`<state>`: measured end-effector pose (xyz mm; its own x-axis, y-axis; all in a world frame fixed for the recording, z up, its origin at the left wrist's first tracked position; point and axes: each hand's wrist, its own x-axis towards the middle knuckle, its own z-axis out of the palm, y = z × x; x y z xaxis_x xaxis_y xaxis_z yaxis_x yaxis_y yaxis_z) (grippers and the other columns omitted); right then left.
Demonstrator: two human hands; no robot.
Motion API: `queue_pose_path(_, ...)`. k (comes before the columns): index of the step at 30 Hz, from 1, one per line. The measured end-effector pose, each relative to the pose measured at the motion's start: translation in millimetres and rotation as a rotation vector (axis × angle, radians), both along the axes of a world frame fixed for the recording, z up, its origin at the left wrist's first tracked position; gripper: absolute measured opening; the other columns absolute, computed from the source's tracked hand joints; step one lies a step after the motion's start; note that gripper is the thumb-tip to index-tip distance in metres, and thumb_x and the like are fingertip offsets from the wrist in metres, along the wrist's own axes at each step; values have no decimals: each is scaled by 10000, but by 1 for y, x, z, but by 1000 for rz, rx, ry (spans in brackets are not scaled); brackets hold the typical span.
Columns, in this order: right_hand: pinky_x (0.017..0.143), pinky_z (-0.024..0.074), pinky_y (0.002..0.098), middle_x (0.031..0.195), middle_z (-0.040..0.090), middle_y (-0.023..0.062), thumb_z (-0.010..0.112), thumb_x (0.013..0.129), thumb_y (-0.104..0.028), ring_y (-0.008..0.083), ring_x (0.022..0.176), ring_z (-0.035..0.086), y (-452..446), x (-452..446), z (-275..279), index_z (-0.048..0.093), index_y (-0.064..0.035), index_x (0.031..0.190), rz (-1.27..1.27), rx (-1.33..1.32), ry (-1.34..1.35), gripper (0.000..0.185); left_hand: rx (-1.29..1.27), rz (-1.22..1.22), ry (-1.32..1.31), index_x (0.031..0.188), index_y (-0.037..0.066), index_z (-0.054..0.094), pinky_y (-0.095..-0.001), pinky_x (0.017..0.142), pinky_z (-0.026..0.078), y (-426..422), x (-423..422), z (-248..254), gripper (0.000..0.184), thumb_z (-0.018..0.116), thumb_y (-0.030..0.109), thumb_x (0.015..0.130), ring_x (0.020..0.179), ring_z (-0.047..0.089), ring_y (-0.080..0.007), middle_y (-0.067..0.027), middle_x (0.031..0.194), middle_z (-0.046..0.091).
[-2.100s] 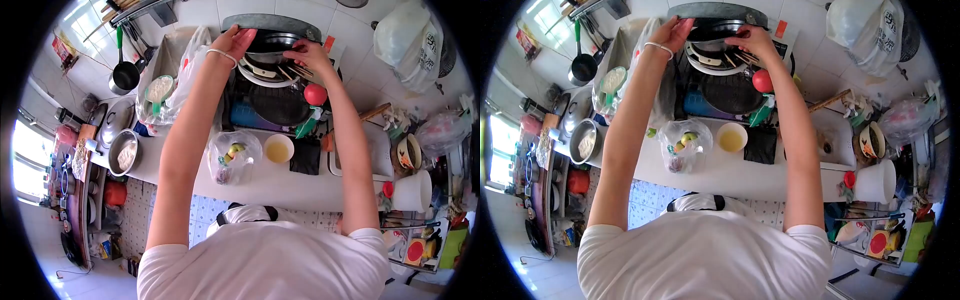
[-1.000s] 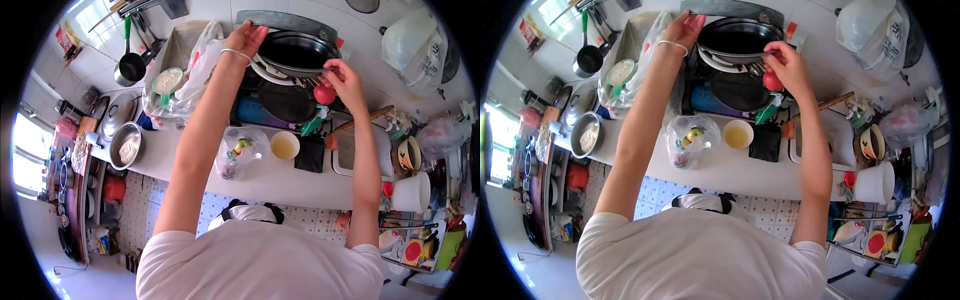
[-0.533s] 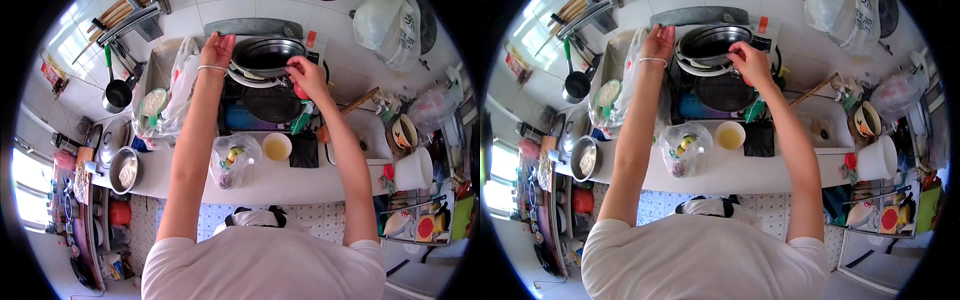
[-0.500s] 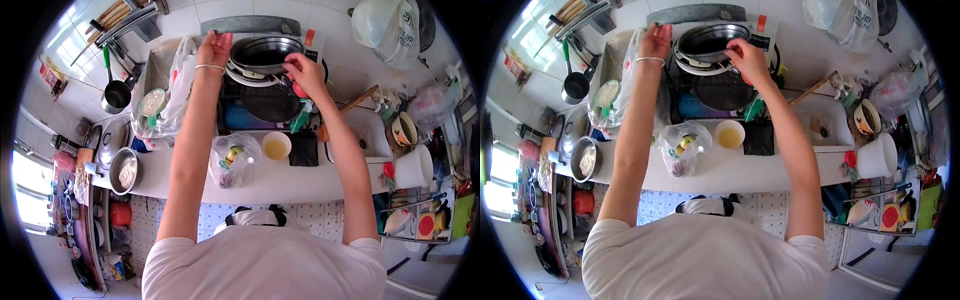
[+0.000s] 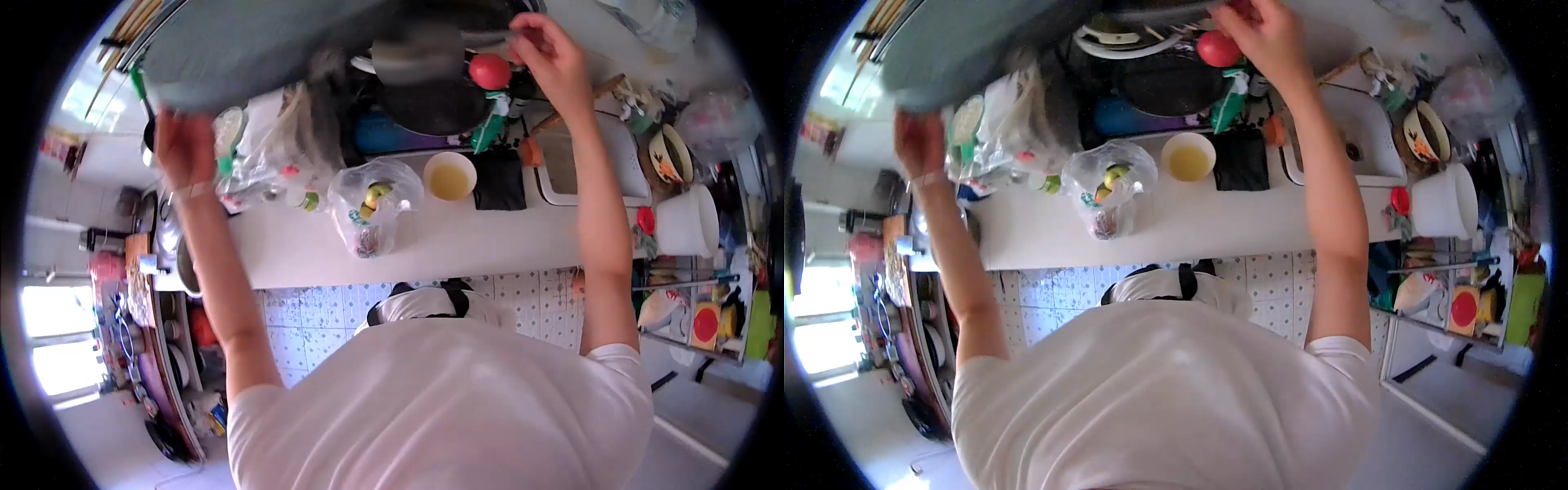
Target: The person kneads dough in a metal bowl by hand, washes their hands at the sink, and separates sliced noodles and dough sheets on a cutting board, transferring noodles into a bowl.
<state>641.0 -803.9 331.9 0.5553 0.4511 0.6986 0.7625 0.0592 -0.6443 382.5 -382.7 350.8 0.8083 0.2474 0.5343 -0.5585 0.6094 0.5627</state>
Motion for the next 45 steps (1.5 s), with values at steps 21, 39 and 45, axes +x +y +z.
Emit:
queue_pose_path(21,761,482,258,946,597,43,658,844,-87,125,838,576,-268,-128,-191,561,-8,1040,-823,-7,538,233,-72,656,732,1209,41,530,-386,964,410,-15,-278,-119,392,403,294,937,1114,529,-264,-89,1208,569)
queue_pose_path(39,724,515,252,909,611,127,694,823,-115,172,779,593,-206,-101,-188,540,28,1027,-845,104,438,292,-547,791,708,1209,27,525,-370,1023,361,-35,-332,-394,373,461,292,955,1155,508,-211,-81,1242,563)
queue_pose_path(45,706,497,238,878,611,61,683,826,-112,138,767,588,-200,-103,-185,573,-33,1005,-768,-1,402,224,-642,804,622,1149,76,563,-390,1009,377,1,-298,-449,318,506,306,937,1135,522,-204,-69,1191,594)
